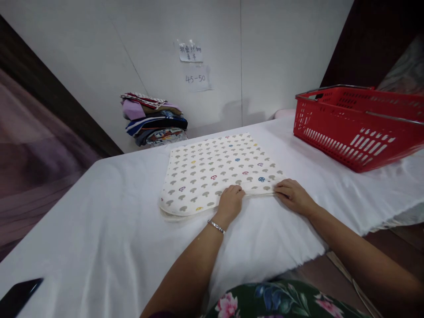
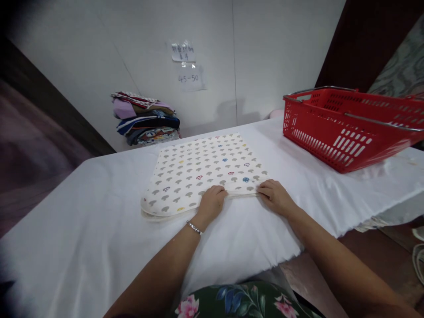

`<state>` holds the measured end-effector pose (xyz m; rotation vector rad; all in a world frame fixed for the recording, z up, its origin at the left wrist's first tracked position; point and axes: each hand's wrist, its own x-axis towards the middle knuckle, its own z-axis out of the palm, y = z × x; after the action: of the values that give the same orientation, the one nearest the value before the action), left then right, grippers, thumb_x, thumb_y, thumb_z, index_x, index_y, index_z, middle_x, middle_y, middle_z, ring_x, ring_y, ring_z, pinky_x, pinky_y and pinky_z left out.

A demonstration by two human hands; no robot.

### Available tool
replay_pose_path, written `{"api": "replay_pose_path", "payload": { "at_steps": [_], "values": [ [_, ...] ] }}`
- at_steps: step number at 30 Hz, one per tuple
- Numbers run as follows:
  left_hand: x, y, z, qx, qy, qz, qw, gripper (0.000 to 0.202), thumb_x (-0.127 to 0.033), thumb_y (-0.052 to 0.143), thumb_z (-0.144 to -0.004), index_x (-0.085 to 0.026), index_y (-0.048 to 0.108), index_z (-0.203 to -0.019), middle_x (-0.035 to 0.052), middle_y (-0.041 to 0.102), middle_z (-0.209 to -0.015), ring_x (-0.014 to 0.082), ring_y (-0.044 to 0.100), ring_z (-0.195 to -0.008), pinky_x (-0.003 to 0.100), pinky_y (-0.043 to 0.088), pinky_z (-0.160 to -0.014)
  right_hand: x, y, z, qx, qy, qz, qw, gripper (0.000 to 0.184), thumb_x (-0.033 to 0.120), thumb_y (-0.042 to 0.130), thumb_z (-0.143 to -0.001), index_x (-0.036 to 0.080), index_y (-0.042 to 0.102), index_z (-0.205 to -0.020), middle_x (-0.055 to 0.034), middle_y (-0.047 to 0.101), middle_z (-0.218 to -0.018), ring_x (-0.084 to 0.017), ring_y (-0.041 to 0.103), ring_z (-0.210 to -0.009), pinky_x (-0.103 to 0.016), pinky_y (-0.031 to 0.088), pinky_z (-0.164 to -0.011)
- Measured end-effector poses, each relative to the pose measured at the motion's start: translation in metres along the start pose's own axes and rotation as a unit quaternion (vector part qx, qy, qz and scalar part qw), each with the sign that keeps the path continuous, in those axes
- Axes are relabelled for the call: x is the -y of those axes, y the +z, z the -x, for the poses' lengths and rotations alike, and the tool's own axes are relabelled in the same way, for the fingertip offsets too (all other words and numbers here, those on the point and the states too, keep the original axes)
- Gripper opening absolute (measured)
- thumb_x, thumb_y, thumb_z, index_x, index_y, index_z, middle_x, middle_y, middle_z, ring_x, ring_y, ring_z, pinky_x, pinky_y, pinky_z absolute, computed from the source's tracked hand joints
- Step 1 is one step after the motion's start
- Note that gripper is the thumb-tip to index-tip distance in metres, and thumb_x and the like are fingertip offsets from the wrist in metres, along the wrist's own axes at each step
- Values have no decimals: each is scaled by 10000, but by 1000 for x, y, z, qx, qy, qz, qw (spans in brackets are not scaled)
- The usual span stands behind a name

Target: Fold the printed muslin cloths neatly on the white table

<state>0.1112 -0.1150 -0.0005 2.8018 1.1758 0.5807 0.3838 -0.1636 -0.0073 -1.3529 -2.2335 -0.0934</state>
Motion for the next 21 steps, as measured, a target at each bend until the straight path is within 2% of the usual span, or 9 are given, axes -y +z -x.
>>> {"api": "replay_pose_path", "payload": {
  "at_steps": [8,21],
  "values": [
    [1,-4,0,14,1,23,1000,136,-218,476,-881,-208,599,-936,44,574,-990,183,490,-937,334,407,-806,-2,-1,1,13,0,-21,1000,235,293,475,-869,253,669,-996,-81,639,-1003,-229,566,-931,-394,436,-790],
    [1,-2,0,8,-16,38,999,134,-211,485,-875,-205,609,-926,38,577,-984,185,489,-928,330,400,-796,-2,7,-1,-4,23,-11,1000,250,304,438,-902,224,670,-949,-85,652,-956,-231,569,-903,-396,443,-775]
  ]
}}
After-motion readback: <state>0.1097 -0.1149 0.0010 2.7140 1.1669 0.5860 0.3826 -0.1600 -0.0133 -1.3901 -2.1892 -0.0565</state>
